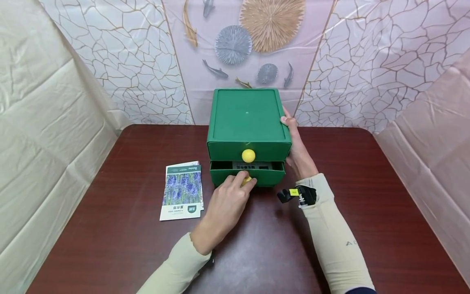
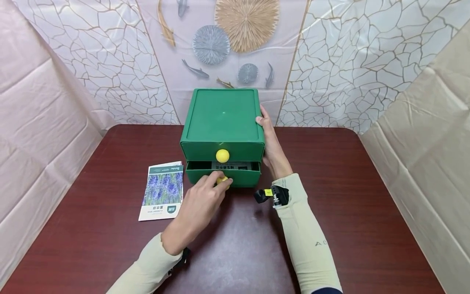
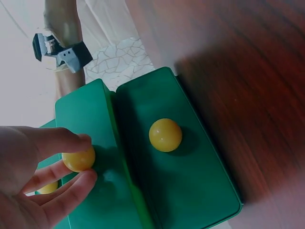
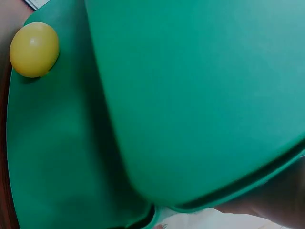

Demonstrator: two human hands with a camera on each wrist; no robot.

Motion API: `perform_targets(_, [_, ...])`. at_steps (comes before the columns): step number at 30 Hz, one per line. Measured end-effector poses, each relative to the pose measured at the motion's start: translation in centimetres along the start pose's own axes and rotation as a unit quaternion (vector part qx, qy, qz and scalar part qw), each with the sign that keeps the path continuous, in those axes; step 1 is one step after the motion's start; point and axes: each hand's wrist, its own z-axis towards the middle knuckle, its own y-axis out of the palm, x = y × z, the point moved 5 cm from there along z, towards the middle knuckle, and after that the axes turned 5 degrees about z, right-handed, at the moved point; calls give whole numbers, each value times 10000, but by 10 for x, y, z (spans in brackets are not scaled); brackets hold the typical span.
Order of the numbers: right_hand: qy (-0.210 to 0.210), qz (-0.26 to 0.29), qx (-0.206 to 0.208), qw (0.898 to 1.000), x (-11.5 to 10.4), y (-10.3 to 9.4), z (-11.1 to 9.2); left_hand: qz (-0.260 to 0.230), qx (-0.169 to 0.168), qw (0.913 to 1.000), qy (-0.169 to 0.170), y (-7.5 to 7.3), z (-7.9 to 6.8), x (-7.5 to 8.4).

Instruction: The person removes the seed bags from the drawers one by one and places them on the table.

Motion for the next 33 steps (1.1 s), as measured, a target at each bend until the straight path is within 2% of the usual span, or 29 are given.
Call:
perform_targets(16, [-118,-138,-80,9998,-1,1,3,-149,76,9999,-11,-14,-14,8])
perform_targets(27, [-132,-165,-158,9997,-3,-1,8,-208,113,9997,-1,-16,-13,10])
perform_targets(33, [-25,-169,-215,9996,-4,-1,9,-316,36,9995,1,-18,-18,12])
